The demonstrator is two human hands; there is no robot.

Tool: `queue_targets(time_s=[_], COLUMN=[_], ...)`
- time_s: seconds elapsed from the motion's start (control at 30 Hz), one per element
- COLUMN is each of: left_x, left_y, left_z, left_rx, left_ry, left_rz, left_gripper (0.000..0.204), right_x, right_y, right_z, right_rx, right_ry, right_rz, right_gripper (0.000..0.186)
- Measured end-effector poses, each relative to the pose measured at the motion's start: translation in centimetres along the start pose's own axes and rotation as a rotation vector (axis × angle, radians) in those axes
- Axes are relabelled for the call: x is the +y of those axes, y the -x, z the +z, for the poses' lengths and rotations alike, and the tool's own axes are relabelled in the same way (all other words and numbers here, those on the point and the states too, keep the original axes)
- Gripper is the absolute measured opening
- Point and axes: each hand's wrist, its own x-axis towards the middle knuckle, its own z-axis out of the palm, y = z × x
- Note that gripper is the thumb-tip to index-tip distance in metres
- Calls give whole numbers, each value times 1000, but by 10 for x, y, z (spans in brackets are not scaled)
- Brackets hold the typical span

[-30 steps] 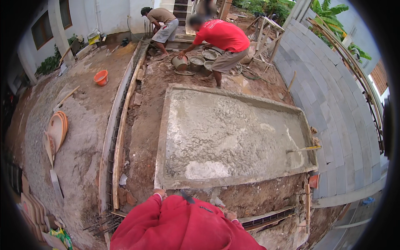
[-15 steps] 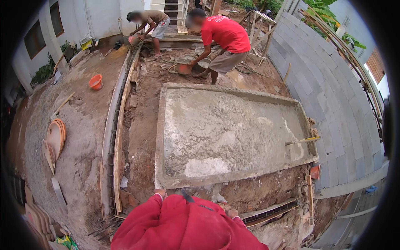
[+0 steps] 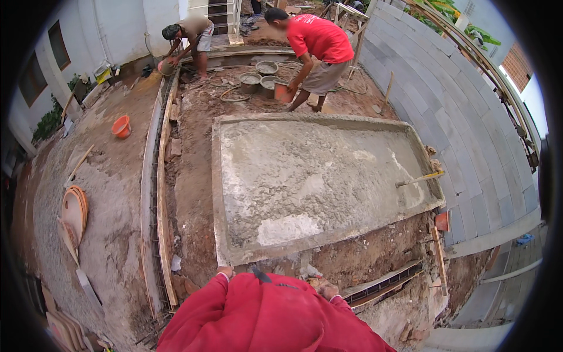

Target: The person uses a long straightedge to level and smooth wet concrete in a rectangular formwork. They repeatedly drag the straightedge across the surface to even out the material while other workers pour and spread additional concrete nearby.

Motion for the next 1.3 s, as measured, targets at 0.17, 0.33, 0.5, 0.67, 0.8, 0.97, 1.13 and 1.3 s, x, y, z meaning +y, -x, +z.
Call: queue_targets(time_s=[0.17, 0.33, 0.5, 0.67, 0.8, 0.97, 1.13, 1.3], left_x=[0, -7, -11, -14, -25, -48, -86, -152], left_y=[0, -10, -17, -17, -35, -21, 2, 32], left_z=[-1, 2, -1, 0, -4, -17, -39, -60], left_rx=[-2, 27, -42, -80, -82, -37, 45, 166], left_ry=[-97, -137, -274, -300, -64, 151, 237, 419], left_rz=[81, 84, 145, 156, 44, -24, -89, -154], left_gripper=[19, 19, 26, 25, 22, 22, 19, 19], right_x=[14, 22, 33, 53, 39, 11, -23, -71], right_y=[-18, -22, -29, -54, -62, -67, -75, -83], right_z=[6, 10, 10, 1, 0, 1, 4, 24], right_rx=[-6, -29, -34, -85, -137, -213, -324, -449], right_ry=[-114, -138, -188, -150, -25, 213, 421, 214], right_rz=[90, 133, 114, 33, -25, -139, -322, 76], right_gripper=[22, 21, 20, 21, 19, 18, 16, 12])
